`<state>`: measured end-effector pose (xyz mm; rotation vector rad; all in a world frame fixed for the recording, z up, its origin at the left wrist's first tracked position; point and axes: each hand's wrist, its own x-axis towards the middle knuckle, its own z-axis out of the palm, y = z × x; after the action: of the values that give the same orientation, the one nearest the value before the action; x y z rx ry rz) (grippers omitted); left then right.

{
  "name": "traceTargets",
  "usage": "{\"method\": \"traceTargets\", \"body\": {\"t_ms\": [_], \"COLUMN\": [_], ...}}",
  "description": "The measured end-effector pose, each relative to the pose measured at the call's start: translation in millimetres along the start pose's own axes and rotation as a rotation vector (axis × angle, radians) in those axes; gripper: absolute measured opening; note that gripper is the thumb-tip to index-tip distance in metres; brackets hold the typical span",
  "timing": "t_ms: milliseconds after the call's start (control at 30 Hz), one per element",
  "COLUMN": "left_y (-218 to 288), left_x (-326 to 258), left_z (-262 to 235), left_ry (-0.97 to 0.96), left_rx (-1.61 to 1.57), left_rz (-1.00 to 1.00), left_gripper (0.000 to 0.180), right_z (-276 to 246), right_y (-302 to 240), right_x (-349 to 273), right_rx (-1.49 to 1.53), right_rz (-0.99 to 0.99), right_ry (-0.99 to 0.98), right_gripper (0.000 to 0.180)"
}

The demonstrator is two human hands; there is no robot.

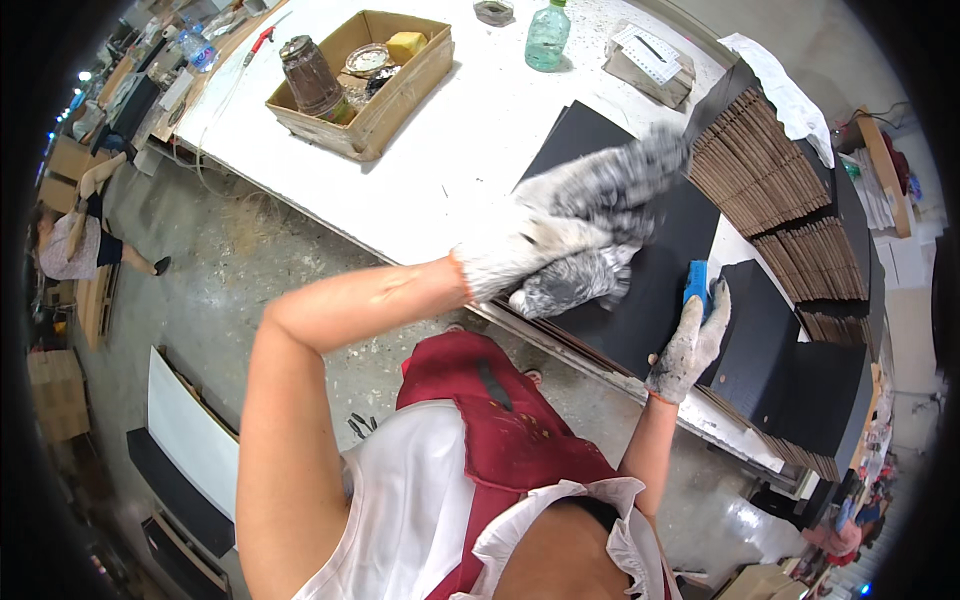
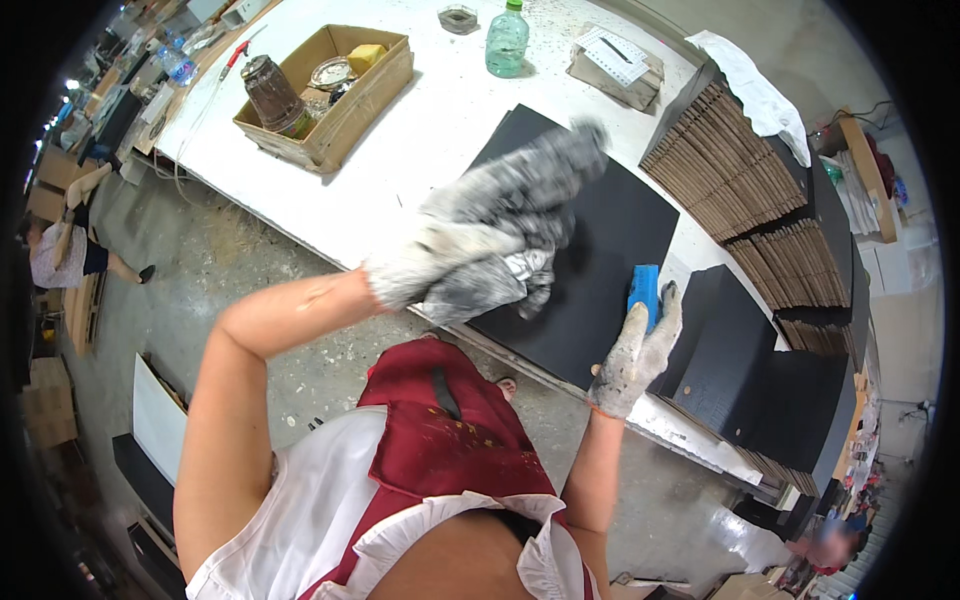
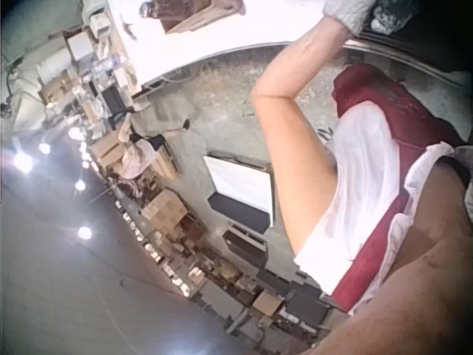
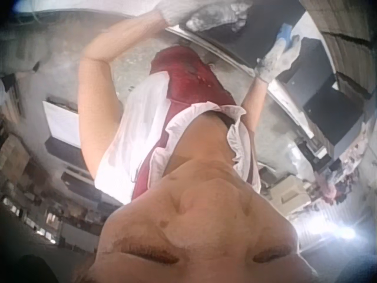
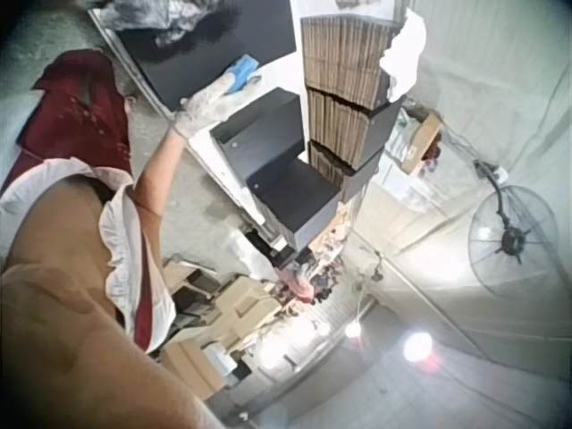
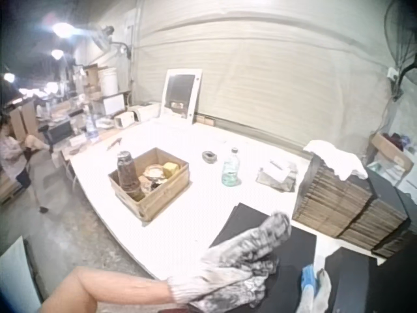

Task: The person wipes the surface of several black wooden panels with a cloth and a blue sponge-like tool, handling each panel one at a time and placing them on a stack.

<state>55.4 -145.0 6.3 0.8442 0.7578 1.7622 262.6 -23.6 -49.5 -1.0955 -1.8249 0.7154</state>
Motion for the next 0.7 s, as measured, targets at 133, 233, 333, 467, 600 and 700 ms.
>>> {"method": "traceTargets", "body": {"t_ms": [133,233,333,467,600,700], "left_y": [-22.2,-19.1,-29.4,-55.8,-68.0,-71.1], "left_x": [23.7,42.8,68.7,81.4,11.9,-19.5], "left_z": [-56.3,-51.9,-55.3,-46.8,-1.3,16.8], "left_ry": [-0.240,-0.245,-0.118,-0.313,-0.630,-0.610], "left_rx": [1.551,1.797,1.873,1.593,1.437,1.374], "left_rz": [0.211,0.119,0.318,0.325,0.505,0.479], "left_gripper": [0.055,0.054,0.051,0.054,0.045,0.043], "right_z": [-0.9,-1.3,-0.4,-0.2,1.2,-6.2], "right_y": [2.4,-0.7,-0.9,-3.2,6.7,2.7], "right_x": [1.4,1.6,2.2,0.2,0.4,5.8], "right_rx": [-0.030,-0.011,-0.002,0.019,0.189,0.288], "right_rz": [0.002,0.021,0.009,0.006,0.013,0.070], "right_ry": [0.014,0.006,0.004,0.025,0.072,0.036], "right_gripper": [0.047,0.048,0.048,0.047,0.043,0.049]}}
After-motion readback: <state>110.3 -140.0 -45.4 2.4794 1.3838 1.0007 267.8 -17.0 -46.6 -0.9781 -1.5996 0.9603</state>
